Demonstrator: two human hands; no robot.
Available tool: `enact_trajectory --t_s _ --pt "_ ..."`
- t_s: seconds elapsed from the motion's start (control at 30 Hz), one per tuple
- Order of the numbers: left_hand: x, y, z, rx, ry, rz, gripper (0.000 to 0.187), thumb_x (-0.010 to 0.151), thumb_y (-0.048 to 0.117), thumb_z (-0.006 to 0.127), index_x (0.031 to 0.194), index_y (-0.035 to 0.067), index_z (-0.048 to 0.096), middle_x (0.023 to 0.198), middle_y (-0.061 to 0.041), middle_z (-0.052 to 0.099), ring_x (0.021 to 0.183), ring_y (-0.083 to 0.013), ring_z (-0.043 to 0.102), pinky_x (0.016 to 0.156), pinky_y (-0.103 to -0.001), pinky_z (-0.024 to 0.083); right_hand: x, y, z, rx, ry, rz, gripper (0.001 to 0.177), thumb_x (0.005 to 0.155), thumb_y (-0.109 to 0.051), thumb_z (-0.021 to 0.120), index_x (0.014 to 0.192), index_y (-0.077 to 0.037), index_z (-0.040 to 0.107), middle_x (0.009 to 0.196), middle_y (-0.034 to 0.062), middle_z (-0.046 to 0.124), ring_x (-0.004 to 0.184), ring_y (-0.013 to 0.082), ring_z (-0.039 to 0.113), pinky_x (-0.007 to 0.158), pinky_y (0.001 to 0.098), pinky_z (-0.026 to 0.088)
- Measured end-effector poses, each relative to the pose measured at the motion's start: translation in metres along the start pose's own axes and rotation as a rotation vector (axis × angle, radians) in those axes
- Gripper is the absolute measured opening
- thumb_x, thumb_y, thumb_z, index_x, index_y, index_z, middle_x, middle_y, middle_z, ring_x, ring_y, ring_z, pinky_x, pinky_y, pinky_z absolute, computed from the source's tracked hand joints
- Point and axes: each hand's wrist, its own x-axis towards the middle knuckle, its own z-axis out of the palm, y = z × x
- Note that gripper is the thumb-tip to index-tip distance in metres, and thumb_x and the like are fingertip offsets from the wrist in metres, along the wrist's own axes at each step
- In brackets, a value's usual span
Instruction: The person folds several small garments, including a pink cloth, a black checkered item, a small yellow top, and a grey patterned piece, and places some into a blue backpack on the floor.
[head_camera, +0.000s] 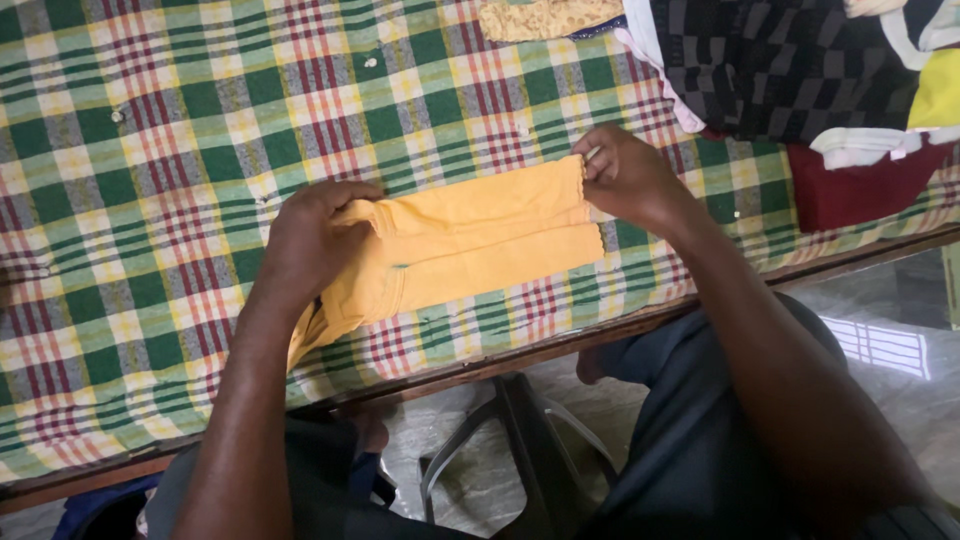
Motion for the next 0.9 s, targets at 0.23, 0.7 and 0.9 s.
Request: enact_trajectory --t_s 0.23,0.7,0.9 --pt "-0.002 0.000 0.000 -0.045 0.029 -0.008 0.041 0.083 -0.001 0.077 0.123 0.009 0.071 0.122 -0.012 0.072 0.112 -0.0269 0.069 0.097 -0.037 0.055 -0.003 0.001 0.000 -0.034 0.047 -0.030 0.040 0.088 -0.009 0.072 0.127 -0.006 0.062 0.097 0.0082 0.070 0.088 0.0153 0.067 0.077 0.0321 0.055" --pt "-0.006 0.004 -0.002 0.045 0.023 0.264 0.027 0.080 0.004 0.082 0.105 0.015 0.082 0.129 -0.004 0.066 0.126 -0.0254 0.057 0.116 -0.043 0.040 -0.018 -0.043 0.014 -0.171 0.000 -0.291 0.012 0.096 -0.024 0.076 0.100 -0.013 0.073 0.088 0.0028 0.069 0.076 0.0142 0.065 0.066 0.0305 0.056" --pt "-0.014 0.029 -0.005 -0.040 -0.118 -0.136 0.024 0.080 0.025 0.088 0.101 0.016 0.082 0.096 -0.002 0.077 0.080 -0.0147 0.070 0.073 -0.032 0.059 -0.032 -0.060 0.017 -0.420 -0.161 -0.516 0.019 0.085 -0.030 0.080 0.091 -0.012 0.075 0.090 0.0028 0.072 0.082 0.0225 0.070 0.072 0.0392 0.057"
